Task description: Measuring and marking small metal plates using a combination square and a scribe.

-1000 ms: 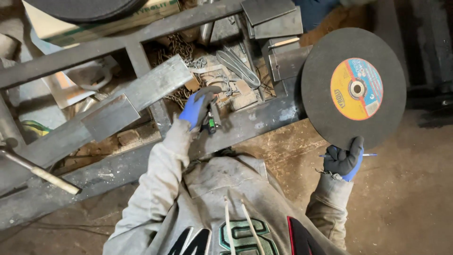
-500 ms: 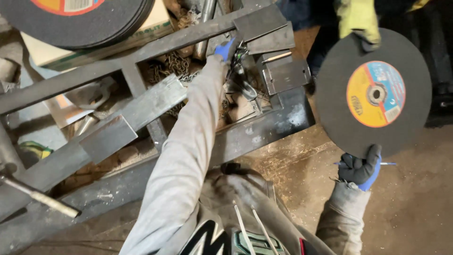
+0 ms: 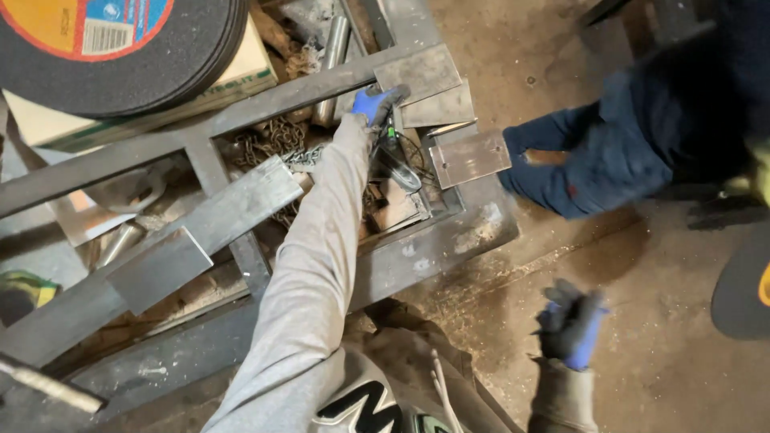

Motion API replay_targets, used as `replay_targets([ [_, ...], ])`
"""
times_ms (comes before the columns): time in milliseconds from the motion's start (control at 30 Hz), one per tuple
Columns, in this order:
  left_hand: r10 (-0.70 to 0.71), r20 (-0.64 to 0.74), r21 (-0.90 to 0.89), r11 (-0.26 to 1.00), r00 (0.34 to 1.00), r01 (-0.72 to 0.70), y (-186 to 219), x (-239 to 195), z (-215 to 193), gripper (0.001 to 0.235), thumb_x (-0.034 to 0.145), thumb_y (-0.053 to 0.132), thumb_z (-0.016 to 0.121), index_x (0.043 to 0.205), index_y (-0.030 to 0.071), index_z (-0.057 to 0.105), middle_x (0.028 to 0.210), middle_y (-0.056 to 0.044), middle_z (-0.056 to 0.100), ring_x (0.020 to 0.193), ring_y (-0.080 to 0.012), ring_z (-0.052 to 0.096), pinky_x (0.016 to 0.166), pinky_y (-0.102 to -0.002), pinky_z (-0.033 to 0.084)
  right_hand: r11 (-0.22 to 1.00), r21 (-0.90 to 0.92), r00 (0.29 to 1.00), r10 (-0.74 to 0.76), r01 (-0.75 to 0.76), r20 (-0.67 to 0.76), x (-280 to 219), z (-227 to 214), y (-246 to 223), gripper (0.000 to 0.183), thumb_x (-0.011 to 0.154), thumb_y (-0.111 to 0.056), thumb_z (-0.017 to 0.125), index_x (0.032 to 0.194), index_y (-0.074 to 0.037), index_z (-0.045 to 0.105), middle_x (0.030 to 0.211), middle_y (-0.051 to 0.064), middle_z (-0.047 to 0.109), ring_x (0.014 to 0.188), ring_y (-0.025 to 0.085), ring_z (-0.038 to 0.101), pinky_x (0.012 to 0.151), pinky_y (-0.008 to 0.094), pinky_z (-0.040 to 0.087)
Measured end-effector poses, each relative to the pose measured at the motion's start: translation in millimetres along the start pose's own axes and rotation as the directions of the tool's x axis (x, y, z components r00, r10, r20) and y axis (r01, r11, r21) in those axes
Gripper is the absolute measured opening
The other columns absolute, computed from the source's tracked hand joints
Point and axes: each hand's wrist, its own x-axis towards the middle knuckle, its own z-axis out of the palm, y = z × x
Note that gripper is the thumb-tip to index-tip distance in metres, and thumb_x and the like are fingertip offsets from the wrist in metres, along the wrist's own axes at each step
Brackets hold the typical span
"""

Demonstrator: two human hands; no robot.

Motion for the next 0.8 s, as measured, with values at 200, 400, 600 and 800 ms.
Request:
replay_targets([
  [200,-0.038,-0.065,0.107,0.993,0.997,0.044,102.3,-150.3,-55.9,0.039,0.076,0.041,0.088,0.081,0.003,0.081,0.067,-0.001,0.074,0.056,-0.0097,0.060,0.053,-0.030,0.049,0.982,-0.189,0.955,0.036,0.022,0.296,-13.7,93.1,21.8,0.063,0.116,-0.053,0.049,0.119,0.005,0.073,0.069,0.003,0.056,0.048,0.007,0.036,0.044,0.026,0.029],
  [400,-0.195,-0.152,0.142,0.966,0.969,0.217,134.5,-349.3,-127.9,0.046,0.083,0.044,0.084,0.077,-0.001,0.075,0.063,-0.002,0.066,0.055,-0.0098,0.057,0.049,-0.030,0.044,0.872,-0.444,0.796,0.113,0.208,0.595,-48.7,234.8,-3.4,0.039,0.108,-0.032,0.054,0.124,-0.001,0.071,0.084,0.003,0.061,0.051,0.005,0.034,0.046,0.024,0.026],
  [600,-0.172,-0.157,-0.023,0.985,0.973,0.170,112.2,-438.7,-156.2,0.042,0.088,0.032,0.080,0.111,-0.003,0.080,0.089,-0.009,0.073,0.064,-0.0119,0.058,0.054,-0.031,0.046,0.014,0.104,-0.099,-0.201,0.994,0.975,-24.8,282.2,91.8,0.036,0.109,-0.022,0.056,0.136,0.002,0.062,0.115,0.016,0.067,0.097,0.031,0.063,0.087,0.039,0.052],
  [800,-0.027,-0.130,-0.503,0.863,0.991,-0.043,137.1,-465.9,-128.1,0.046,0.085,0.018,0.075,0.123,0.002,0.056,0.114,-0.007,0.075,0.102,-0.0175,0.073,0.089,-0.031,0.060,0.947,-0.314,0.611,0.285,-0.063,0.738,-122.3,306.5,12.1,0.026,0.100,-0.020,0.068,0.120,-0.003,0.068,0.103,0.009,0.071,0.086,0.020,0.069,0.075,0.033,0.056],
])
